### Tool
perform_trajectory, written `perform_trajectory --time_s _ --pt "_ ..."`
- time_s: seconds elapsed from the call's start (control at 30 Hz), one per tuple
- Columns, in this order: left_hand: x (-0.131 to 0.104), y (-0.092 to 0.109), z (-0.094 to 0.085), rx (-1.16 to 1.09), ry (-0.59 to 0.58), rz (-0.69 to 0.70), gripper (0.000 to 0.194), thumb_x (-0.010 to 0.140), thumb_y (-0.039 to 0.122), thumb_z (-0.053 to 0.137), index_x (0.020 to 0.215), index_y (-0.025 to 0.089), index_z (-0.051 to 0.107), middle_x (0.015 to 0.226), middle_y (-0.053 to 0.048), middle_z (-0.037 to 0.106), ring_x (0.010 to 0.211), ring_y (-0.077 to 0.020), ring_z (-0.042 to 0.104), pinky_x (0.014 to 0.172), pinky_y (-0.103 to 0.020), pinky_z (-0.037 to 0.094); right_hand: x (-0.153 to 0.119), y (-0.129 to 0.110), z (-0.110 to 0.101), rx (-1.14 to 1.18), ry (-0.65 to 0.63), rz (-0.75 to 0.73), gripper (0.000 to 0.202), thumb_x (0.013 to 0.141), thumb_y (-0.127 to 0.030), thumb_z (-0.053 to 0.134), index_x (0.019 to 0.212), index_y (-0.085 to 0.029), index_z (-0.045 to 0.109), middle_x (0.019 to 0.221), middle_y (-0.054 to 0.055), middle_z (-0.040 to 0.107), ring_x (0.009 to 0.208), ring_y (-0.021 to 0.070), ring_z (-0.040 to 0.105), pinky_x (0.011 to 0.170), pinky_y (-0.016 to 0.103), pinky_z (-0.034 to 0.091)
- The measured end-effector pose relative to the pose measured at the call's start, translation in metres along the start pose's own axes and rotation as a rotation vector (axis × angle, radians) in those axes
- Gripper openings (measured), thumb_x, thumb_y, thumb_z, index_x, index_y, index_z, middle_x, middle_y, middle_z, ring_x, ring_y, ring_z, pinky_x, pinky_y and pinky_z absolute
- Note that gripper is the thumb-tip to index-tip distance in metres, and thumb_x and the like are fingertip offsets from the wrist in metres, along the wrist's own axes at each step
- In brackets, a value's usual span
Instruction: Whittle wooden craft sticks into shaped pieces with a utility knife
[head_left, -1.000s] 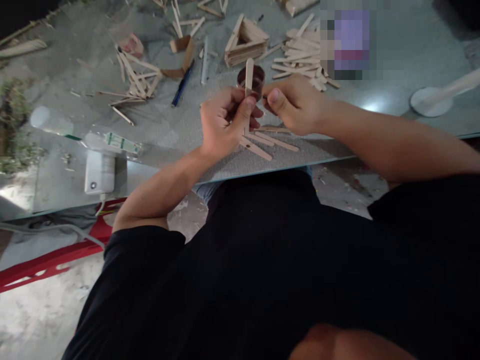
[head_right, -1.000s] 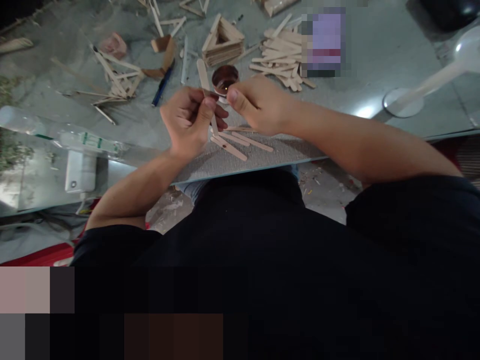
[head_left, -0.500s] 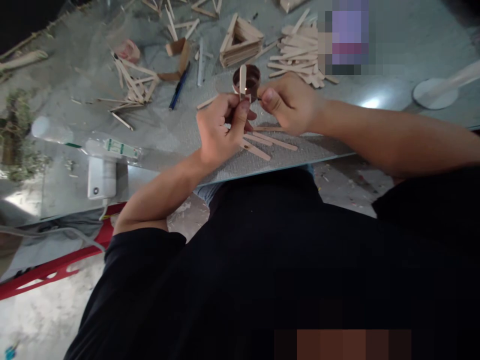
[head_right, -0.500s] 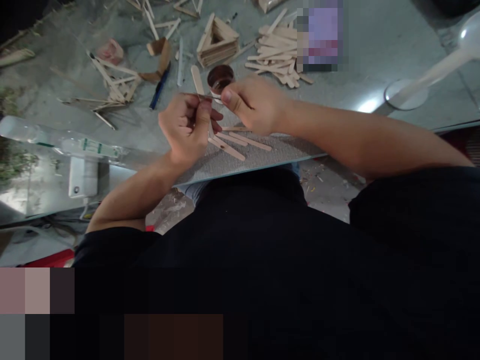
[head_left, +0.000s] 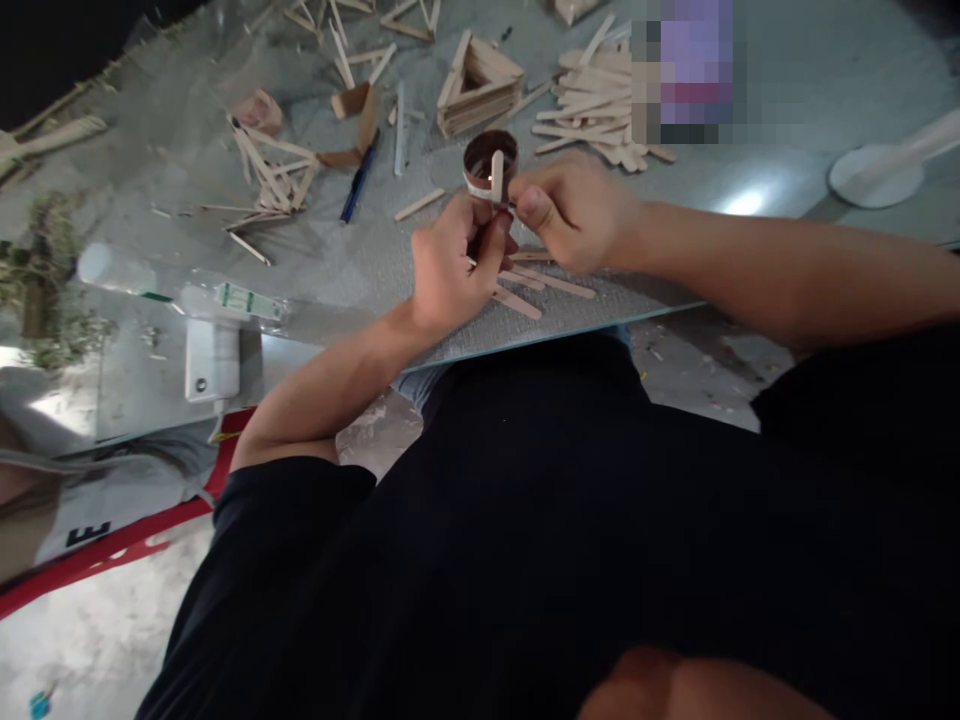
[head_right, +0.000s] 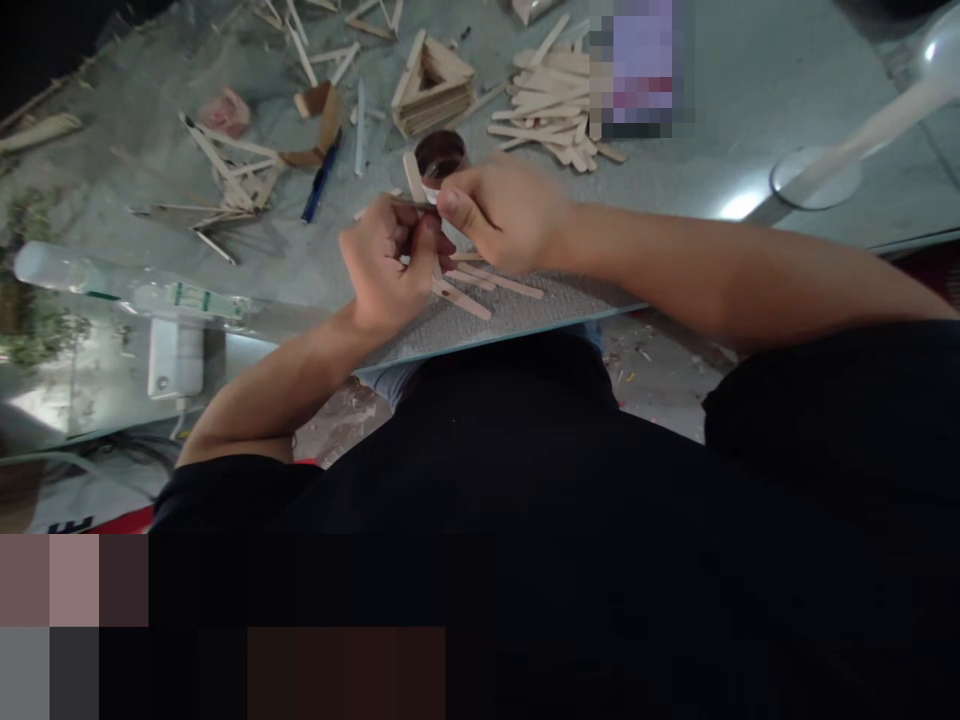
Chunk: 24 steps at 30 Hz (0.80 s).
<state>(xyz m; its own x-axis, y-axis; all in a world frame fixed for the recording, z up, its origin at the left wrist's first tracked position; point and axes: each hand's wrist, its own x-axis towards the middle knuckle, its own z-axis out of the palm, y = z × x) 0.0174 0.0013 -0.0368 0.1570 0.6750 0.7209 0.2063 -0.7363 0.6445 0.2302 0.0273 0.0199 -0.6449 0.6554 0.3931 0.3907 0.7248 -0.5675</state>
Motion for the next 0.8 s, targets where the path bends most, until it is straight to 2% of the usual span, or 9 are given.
perform_trajectory --time_s 0.1,0.2,0.33,0.5,0.67,0.8 --pt "0.003 0.005 0.003 -0.03 -0.007 -0.001 0.031 0.104 0.053 0.078 0.1 0.027 0.06 0.075 0.005 0.079 0.054 -0.0142 0.075 0.047 -0.025 0.048 0.001 0.0 0.001 0.101 0.027 -0.073 0.075 0.109 -0.088 0.027 0.073 -0.025 0.046 0.066 0.002 0.049 0.062 0.0193 0.038 0.066 0.035 0.025" --pt "0.009 0.016 0.005 -0.142 0.033 -0.061 0.032 0.106 0.057 0.074 0.1 0.028 0.062 0.076 0.003 0.079 0.051 -0.0138 0.07 0.042 -0.027 0.044 0.002 -0.002 0.002 0.203 0.083 -0.129 0.074 0.115 -0.08 0.026 0.074 -0.023 0.05 0.065 0.001 0.049 0.06 0.0165 0.041 0.066 0.034 0.03" --pt "0.017 0.02 0.003 -0.159 0.109 -0.115 0.035 0.104 0.064 0.073 0.106 0.029 0.072 0.075 0.002 0.076 0.053 -0.0134 0.067 0.047 -0.029 0.046 0.003 -0.006 0.002 0.267 0.181 -0.099 0.075 0.115 -0.08 0.027 0.073 -0.023 0.05 0.063 0.0 0.044 0.06 0.0168 0.04 0.062 0.035 0.026" --pt "0.023 0.012 0.0 -0.229 0.174 -0.155 0.042 0.104 0.071 0.068 0.116 0.031 0.077 0.073 0.003 0.076 0.049 -0.0123 0.065 0.044 -0.03 0.045 0.003 -0.004 0.002 0.302 0.193 -0.061 0.076 0.113 -0.083 0.03 0.07 -0.023 0.05 0.061 0.0 0.041 0.06 0.0175 0.039 0.062 0.037 0.025" --pt "0.027 0.019 -0.002 -0.21 0.19 -0.251 0.05 0.103 0.074 0.068 0.098 0.025 0.075 0.071 0.003 0.077 0.051 -0.01 0.067 0.047 -0.029 0.049 0.005 0.003 0.005 0.315 0.167 -0.025 0.077 0.11 -0.087 0.034 0.07 -0.023 0.05 0.062 0.0 0.042 0.062 0.0175 0.039 0.063 0.036 0.023" --pt "0.027 0.029 -0.003 -0.25 0.154 -0.289 0.045 0.105 0.068 0.069 0.095 0.024 0.074 0.068 0.003 0.075 0.05 -0.0115 0.067 0.046 -0.028 0.051 0.005 0.002 0.005 0.308 0.184 -0.029 0.079 0.111 -0.087 0.031 0.07 -0.022 0.05 0.062 0.0 0.041 0.06 0.0164 0.039 0.061 0.036 0.022"
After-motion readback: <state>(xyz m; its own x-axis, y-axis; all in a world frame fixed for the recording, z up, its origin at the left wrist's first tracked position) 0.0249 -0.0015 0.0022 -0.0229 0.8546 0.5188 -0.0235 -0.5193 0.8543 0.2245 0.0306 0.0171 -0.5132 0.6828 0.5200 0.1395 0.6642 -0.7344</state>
